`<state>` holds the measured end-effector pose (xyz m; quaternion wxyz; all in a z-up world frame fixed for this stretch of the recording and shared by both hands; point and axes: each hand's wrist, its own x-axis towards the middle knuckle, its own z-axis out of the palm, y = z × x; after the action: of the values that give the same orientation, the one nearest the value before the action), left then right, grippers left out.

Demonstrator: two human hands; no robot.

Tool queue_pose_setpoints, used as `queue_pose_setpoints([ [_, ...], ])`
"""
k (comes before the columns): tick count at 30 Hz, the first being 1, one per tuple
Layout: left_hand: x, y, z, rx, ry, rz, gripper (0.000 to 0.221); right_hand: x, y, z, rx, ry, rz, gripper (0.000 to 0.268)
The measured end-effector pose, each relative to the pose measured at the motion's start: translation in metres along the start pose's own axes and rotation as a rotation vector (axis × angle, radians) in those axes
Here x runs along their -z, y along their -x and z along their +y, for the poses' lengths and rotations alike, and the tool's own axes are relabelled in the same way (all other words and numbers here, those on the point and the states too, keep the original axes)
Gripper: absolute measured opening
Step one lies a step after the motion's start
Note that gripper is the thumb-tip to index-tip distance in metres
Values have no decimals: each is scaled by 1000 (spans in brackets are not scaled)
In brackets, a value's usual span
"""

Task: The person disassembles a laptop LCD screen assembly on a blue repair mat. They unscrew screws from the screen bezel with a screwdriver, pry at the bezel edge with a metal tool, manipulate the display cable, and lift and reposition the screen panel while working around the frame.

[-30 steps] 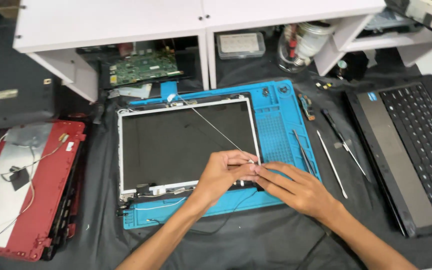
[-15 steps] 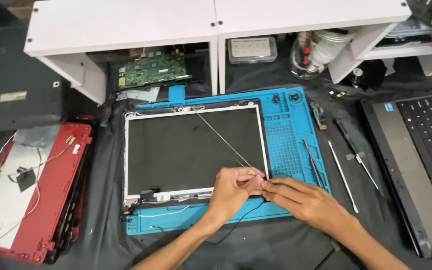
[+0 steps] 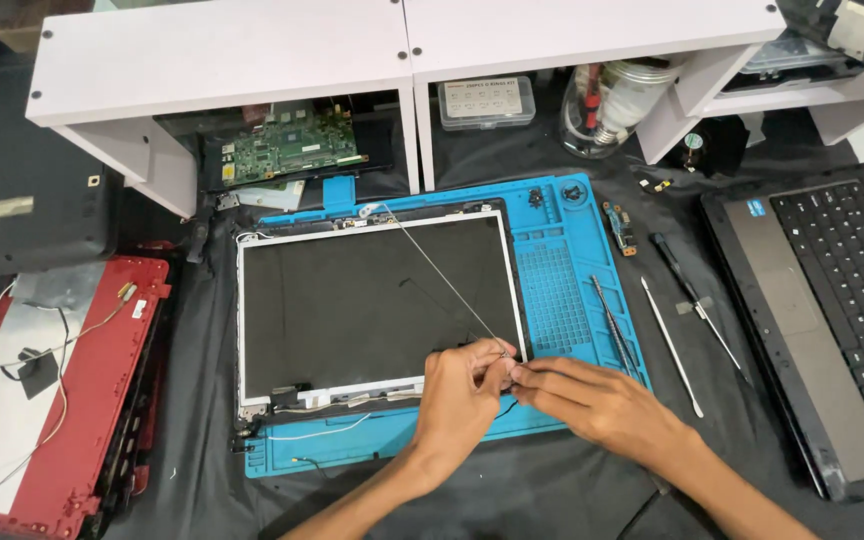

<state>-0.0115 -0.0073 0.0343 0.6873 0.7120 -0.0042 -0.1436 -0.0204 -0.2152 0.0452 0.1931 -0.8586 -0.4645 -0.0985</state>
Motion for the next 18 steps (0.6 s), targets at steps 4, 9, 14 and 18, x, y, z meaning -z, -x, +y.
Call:
queue_pose_setpoints([
  [4, 5, 1, 18, 55, 166, -38, 21, 8, -3, 3, -28, -107, 97, 33],
  [9, 15, 23, 58, -196, 119, -33, 25, 11, 11, 3, -282, -487, 559, 8],
  [14, 29, 34, 94, -535, -201, 0, 29, 20, 5, 9, -401, -878, 539, 11],
  [18, 42, 27, 86, -516, -293, -84, 15, 22, -19, 14, -536, -1295, 467, 10],
])
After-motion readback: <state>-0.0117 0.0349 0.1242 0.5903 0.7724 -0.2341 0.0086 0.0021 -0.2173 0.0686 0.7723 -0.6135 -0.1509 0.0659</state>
